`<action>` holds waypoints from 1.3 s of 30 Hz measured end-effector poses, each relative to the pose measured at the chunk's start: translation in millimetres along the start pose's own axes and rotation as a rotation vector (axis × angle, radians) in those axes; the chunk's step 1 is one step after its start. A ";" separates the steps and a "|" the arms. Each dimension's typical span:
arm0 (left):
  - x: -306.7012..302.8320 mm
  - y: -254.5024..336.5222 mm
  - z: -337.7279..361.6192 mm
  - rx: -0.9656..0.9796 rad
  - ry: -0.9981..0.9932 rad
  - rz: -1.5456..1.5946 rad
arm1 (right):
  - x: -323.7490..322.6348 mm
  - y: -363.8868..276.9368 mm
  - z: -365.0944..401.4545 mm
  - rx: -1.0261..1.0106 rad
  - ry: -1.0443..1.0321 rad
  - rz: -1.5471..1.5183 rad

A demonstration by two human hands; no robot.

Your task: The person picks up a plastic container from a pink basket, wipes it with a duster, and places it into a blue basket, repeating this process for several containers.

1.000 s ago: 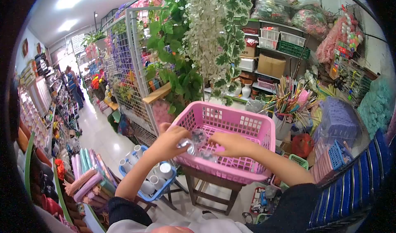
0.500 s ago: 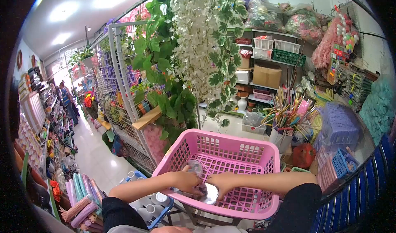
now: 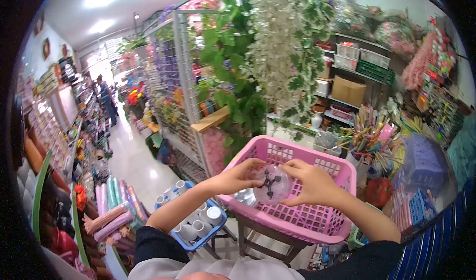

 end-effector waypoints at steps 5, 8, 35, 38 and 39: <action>-18.9 28.4 104.2 -0.157 0.015 0.462 | 9.5 -91.1 -21.1 -0.259 -0.038 -0.106; -14.6 24.5 187.3 -0.223 0.233 0.542 | 53.9 -137.6 -35.9 -0.429 -0.126 -0.169; 264.5 176.0 685.2 -0.458 2.246 0.456 | 436.3 -629.7 40.3 -1.764 -0.557 -0.180; 278.8 170.9 686.8 -0.426 2.363 0.403 | 496.2 -662.2 7.1 -1.491 -0.453 -0.007; 280.6 169.6 687.2 -0.428 2.388 0.396 | 508.2 -667.8 -1.0 -1.432 -0.410 0.003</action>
Point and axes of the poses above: each hand's wrist, its own z-axis away from the middle knuckle, its own x-axis out of the palm, y = z × x, the point moved 9 cm from there along -z, towards the middle knuckle, and after that the axes turned 14 degrees about -z, right-handed, at the moved point
